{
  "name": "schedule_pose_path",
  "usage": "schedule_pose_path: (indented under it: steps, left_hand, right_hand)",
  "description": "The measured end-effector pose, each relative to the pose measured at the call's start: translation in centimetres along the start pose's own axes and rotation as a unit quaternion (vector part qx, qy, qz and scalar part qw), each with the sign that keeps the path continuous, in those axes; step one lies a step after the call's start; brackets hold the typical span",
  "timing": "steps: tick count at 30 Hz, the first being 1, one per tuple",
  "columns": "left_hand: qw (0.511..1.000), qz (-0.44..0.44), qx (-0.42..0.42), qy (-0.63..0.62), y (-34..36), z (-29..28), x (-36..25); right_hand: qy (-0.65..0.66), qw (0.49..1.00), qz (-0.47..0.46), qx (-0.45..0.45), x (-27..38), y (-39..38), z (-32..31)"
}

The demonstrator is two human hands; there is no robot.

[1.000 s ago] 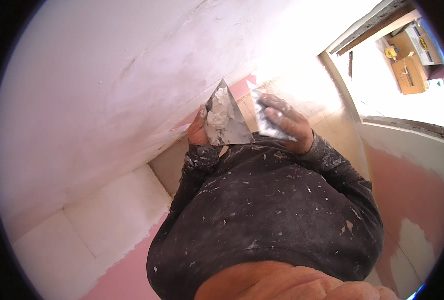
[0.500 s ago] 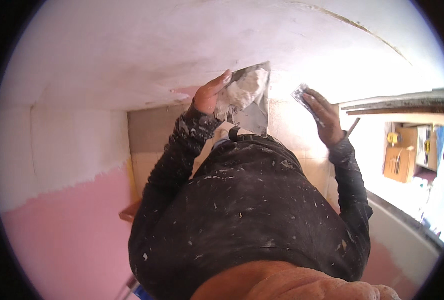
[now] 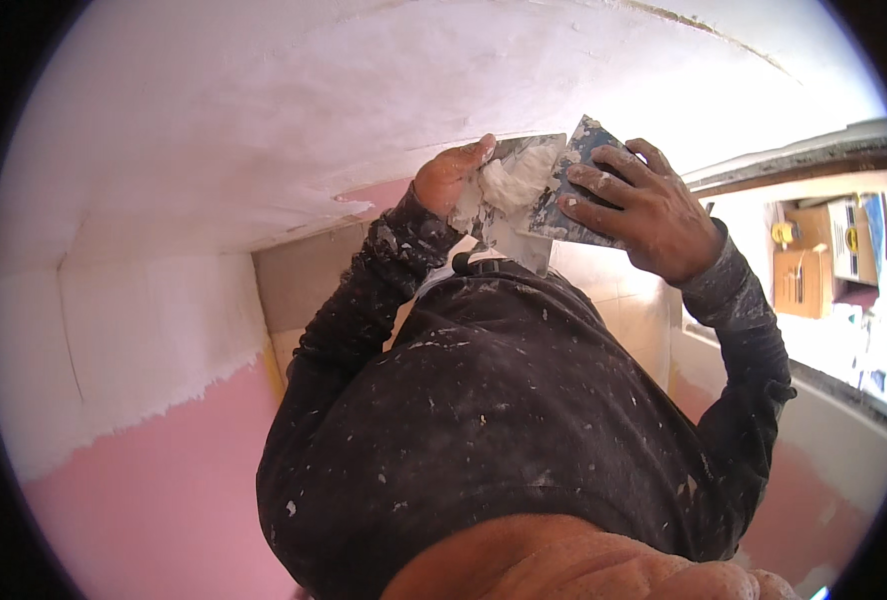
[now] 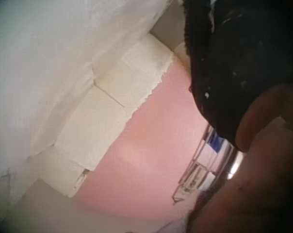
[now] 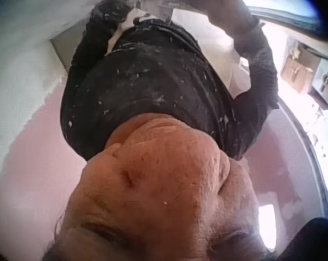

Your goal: The person applies white plaster to a pink wall using a trowel and a smaller scraper. They scoop plaster from the trowel onto the scraper and smooth it onto the wall surface, working on both vertical and horizontal sections.

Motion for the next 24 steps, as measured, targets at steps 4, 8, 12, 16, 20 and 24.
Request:
schedule_pose_path:
  steps: [4,8,12,16,20,24]
  left_hand:
    - [0.995,-0.011,-0.072,-0.073,1.2,-1.7,0.4]
    - [0.996,0.012,0.043,-0.082,0.1,-2.8,-4.7]
    - [0.994,0.059,-0.091,-0.022,-3.6,-8.7,-8.3]
    - [0.99,0.02,-0.141,-0.02,-7.1,-11.9,-10.1]
    - [0.964,-0.009,-0.26,0.058,-12.7,-15.9,-13.0]
    - [0.876,-0.016,-0.419,0.237,-18.6,-19.6,-21.2]
  right_hand:
    - [0.024,1.0,0.007,0.016,0.5,-0.2,-0.7]
    - [0.265,0.961,0.082,0.013,-0.2,-3.2,2.1]
    - [0.64,0.716,0.238,-0.147,-2.2,-8.1,12.3]
    - [0.853,0.227,0.25,-0.398,-0.4,-8.5,27.7]
    - [0.823,0.047,0.319,-0.468,1.7,-2.9,39.8]
    - [0.725,0.013,0.438,-0.532,-1.1,4.4,45.2]
Point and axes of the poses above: each hand's wrist, its own y-axis towards the middle knuckle, its own z-axis out of the palm, x = y × z, the point moved 9 cm from there along y, towards the middle knuckle, and after that the axes turned 1 degree about -y, right-handed, at the moved point
